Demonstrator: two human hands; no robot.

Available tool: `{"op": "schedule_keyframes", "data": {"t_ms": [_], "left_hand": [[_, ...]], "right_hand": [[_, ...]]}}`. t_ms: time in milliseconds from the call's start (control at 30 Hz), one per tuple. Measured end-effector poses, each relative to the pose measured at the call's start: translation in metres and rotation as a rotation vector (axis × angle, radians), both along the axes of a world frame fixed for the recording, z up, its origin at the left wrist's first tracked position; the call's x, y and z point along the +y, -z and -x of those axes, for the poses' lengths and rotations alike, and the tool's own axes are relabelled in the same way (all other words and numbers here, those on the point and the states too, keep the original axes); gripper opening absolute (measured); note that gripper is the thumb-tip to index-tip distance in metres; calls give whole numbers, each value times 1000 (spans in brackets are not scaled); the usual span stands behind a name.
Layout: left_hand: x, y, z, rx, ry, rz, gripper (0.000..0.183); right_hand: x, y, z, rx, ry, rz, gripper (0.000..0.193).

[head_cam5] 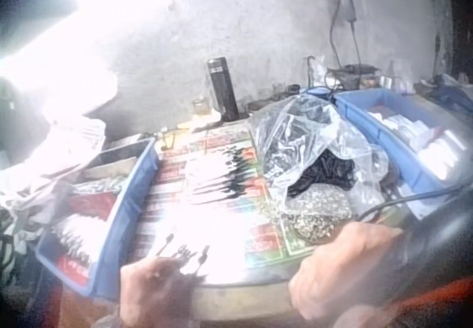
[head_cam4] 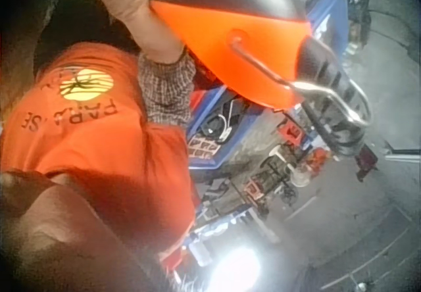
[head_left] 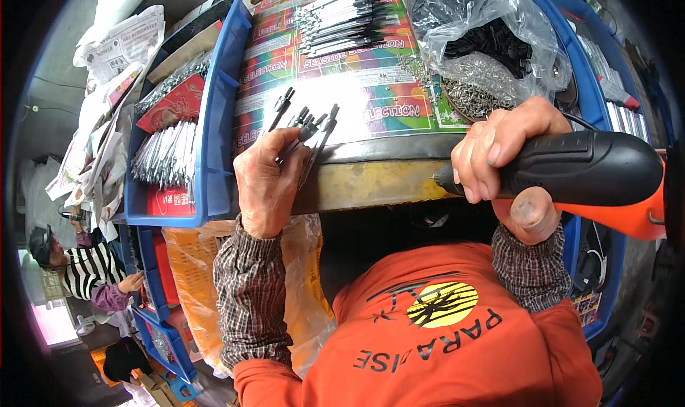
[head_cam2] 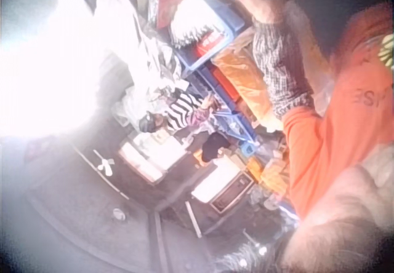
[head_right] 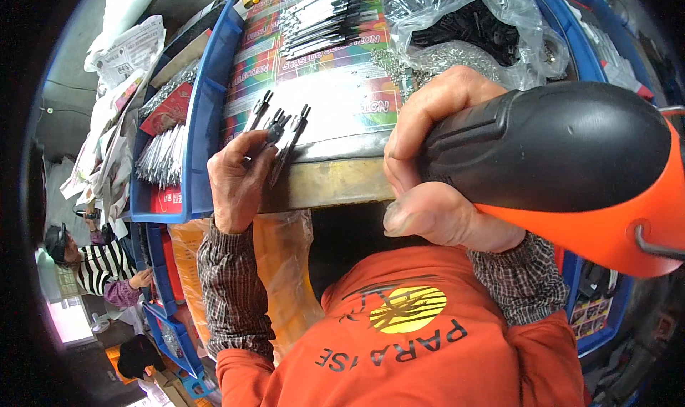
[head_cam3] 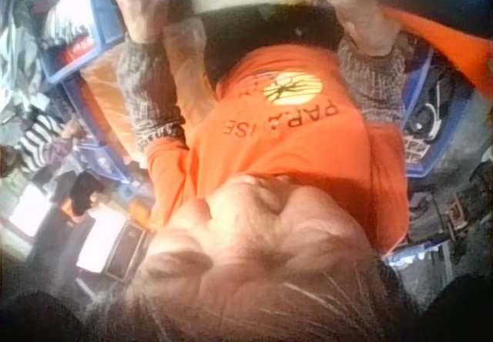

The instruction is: The person fastens plastic pieces onto metal rods using an electric screwdriver, then places the assembled rods into a plastic crate by hand.

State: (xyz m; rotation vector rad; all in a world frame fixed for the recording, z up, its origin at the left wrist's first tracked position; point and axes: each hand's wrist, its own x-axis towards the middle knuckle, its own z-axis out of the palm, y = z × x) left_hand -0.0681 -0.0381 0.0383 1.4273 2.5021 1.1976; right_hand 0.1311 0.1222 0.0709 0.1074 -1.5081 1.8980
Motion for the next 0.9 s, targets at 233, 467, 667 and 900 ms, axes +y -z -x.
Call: {"op": "schedule_keyframes", "data": {"t_ms": [233, 467, 667, 900], "left_hand": [[3, 7, -9, 133, 41, 39, 24], [9, 18, -7, 260, 82, 26, 27], [9, 15, -7, 305, 79, -19, 28], [-1, -1, 32, 206, -113, -7, 28]], "right_hand": [[-1, 0, 1, -12, -30, -13, 43], [-3, -2, 2, -9, -8, -18, 42], [-5, -6, -1, -16, -4, -15, 42], [-3, -3, -5, -44, 43, -14, 41]]}}
